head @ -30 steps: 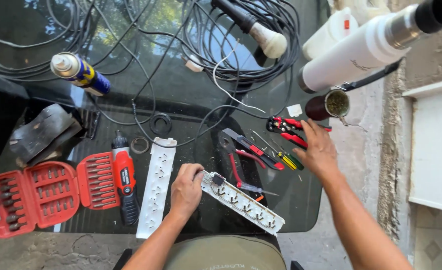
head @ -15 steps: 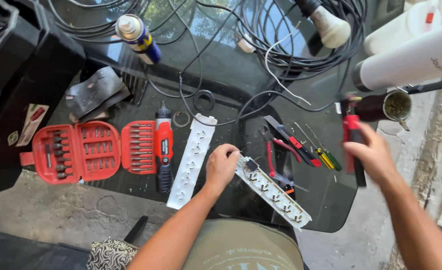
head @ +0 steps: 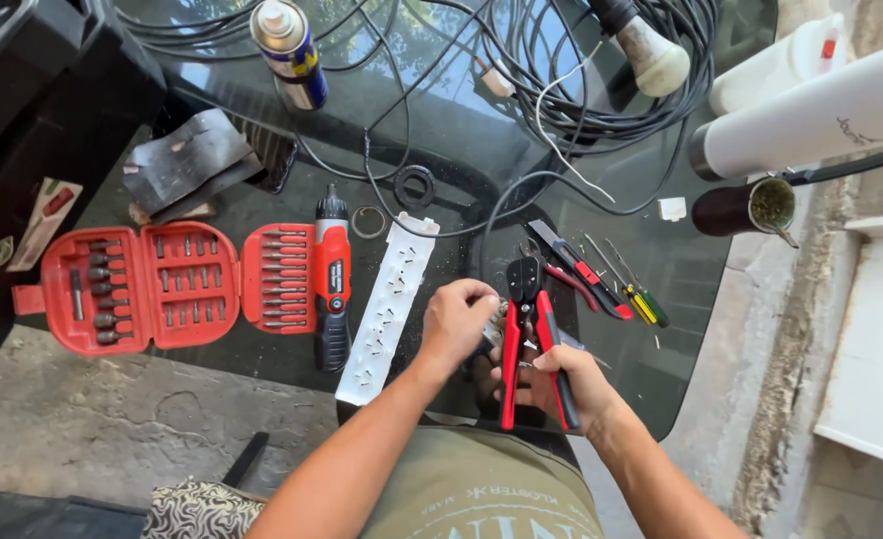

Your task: The person works on a white electrical component, using pliers to cut wires and a screwdriver to tighten connections. They manipulate the internal wiring and components of the device on a glass table.

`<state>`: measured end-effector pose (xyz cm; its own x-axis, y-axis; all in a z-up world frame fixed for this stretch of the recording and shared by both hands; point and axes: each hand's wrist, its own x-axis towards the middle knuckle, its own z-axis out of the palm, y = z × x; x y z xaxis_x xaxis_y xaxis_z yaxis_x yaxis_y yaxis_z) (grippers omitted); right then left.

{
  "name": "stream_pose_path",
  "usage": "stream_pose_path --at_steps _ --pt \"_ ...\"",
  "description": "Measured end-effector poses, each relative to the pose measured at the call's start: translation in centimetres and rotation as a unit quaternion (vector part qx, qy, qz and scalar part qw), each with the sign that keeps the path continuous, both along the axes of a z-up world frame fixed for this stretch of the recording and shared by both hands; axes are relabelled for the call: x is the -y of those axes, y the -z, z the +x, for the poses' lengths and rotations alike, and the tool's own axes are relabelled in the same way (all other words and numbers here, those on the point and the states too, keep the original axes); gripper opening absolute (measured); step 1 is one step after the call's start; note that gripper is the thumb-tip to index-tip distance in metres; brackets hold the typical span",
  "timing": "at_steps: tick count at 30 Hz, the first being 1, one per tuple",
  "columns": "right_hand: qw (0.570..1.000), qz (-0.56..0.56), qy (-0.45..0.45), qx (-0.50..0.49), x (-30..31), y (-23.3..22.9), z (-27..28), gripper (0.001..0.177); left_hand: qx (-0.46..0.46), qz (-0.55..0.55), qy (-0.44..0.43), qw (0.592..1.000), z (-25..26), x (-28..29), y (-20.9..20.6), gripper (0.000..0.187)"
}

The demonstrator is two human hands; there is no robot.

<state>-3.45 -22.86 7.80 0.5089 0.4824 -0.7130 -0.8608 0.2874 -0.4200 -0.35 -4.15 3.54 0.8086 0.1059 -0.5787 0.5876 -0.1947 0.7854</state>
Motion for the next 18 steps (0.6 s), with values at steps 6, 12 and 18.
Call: stream_pose_path --at_steps 6,12,18 --pt "0.999 -0.028 -0.016 -0.011 -1.0 -1.8 0.1 0.060 0.059 0.043 0.040 0.997 -1.3 -0.3 -1.6 0.017" --pt "0.998 -0.051 0.002 -0.029 -1.4 -1.9 0.3 0.056 0.074 0.005 0.064 0.995 -1.6 -0.4 -2.1 0.014" --pt "0.997 -0.071 0.006 -0.032 0.7 2.8 -1.5 0.048 0.096 0.029 0.070 0.993 -1.9 0.3 -2.9 0.014"
